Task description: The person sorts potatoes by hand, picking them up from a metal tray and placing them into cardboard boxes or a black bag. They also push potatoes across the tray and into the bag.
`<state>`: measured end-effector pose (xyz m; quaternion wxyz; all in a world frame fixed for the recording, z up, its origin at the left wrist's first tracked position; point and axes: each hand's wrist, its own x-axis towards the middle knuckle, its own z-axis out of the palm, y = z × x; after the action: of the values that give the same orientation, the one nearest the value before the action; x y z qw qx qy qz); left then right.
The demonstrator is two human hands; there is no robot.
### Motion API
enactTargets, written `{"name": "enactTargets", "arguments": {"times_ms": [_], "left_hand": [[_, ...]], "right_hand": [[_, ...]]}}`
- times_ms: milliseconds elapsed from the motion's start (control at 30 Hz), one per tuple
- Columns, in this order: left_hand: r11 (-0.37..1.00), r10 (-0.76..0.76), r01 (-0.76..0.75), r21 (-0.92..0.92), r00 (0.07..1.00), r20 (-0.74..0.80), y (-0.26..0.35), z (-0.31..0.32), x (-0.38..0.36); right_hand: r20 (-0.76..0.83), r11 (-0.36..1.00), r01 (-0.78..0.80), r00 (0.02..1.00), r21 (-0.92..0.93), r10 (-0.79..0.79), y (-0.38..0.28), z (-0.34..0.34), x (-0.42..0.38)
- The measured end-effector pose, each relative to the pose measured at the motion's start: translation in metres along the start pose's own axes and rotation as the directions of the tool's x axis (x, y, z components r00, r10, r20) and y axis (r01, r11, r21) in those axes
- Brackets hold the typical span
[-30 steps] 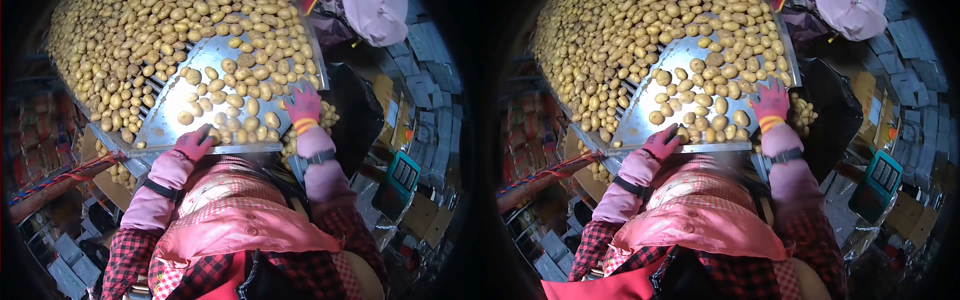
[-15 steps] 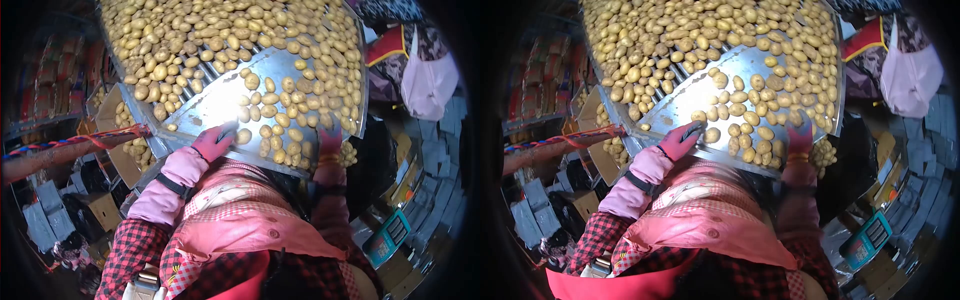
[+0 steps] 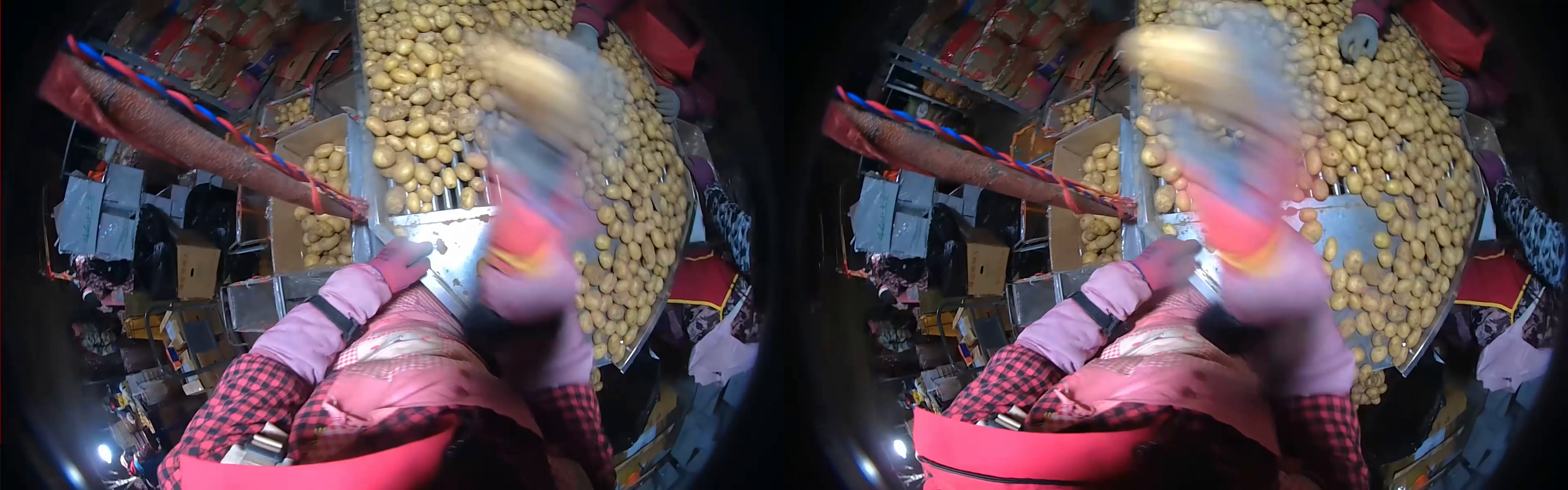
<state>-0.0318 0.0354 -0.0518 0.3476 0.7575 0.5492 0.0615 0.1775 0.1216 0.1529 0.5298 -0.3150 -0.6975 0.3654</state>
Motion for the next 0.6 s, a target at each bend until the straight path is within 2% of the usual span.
{"name": "enactTargets", "arguments": {"times_ms": [33, 100, 133, 167, 233, 267, 300, 367, 400, 467, 533, 567, 600], "left_hand": [[0.981, 0.081, -0.078, -0.177, 0.997, 0.009, 0.004, -0.009, 0.000], [0.980, 0.051, -0.050, -0.191, 0.999, -0.001, 0.004, -0.013, -0.004], [0.980, 0.032, -0.034, -0.195, 0.999, -0.016, 0.005, -0.016, -0.006], [0.978, 0.012, -0.033, -0.205, 0.995, -0.102, 0.008, -0.015, -0.009], [0.992, 0.017, -0.034, -0.118, 0.990, -0.142, 0.012, -0.020, -0.014], [0.996, 0.033, -0.044, -0.076, 0.989, -0.143, 0.019, -0.021, -0.014], [0.997, 0.023, -0.037, -0.061, 0.976, -0.218, 0.028, -0.020, -0.013], [0.972, 0.043, -0.091, -0.216, 0.975, -0.218, 0.038, -0.018, -0.001], [0.953, 0.051, -0.114, -0.281, 0.974, -0.222, 0.042, -0.019, 0.010], [0.973, 0.211, -0.232, -0.009, 0.898, -0.387, 0.052, -0.024, 0.031], [0.955, 0.297, -0.257, 0.150, 0.814, -0.499, 0.039, -0.020, 0.075], [0.940, 0.307, -0.188, 0.286, 0.833, -0.460, 0.042, -0.032, 0.091], [0.902, 0.328, -0.093, 0.421, 0.783, -0.529, -0.012, -0.012, 0.132]], "right_hand": [[0.154, 0.988, 0.059, 0.987, -0.143, -0.037, 0.014, 0.027, 0.010], [0.374, 0.915, 0.164, 0.927, -0.368, -0.016, 0.048, 0.066, 0.011], [0.388, 0.888, 0.182, 0.922, -0.422, -0.004, 0.058, 0.067, 0.004], [0.362, 0.861, 0.176, 0.932, -0.476, 0.010, 0.072, 0.058, -0.005], [0.171, 0.760, 0.043, 0.981, -0.648, 0.091, 0.112, 0.007, -0.029], [0.039, 0.662, -0.078, 0.986, -0.745, 0.160, 0.139, -0.034, -0.048], [-0.047, 0.526, -0.161, 0.973, -0.835, 0.224, 0.165, -0.075, -0.068], [-0.412, 0.108, -0.475, 0.839, -0.874, 0.354, 0.168, -0.143, -0.118], [-0.375, 0.099, -0.456, 0.822, -0.885, 0.429, 0.166, -0.161, -0.155], [-0.299, 0.122, -0.436, 0.769, -0.892, 0.566, 0.164, -0.162, -0.247], [-0.131, 0.053, -0.182, 0.854, -0.982, 0.503, 0.136, -0.133, -0.308], [-0.120, 0.120, -0.254, 0.757, -0.960, 0.642, 0.102, -0.122, -0.325], [-0.098, 0.172, -0.349, 0.635, -0.921, 0.766, 0.068, -0.117, -0.338]]}}
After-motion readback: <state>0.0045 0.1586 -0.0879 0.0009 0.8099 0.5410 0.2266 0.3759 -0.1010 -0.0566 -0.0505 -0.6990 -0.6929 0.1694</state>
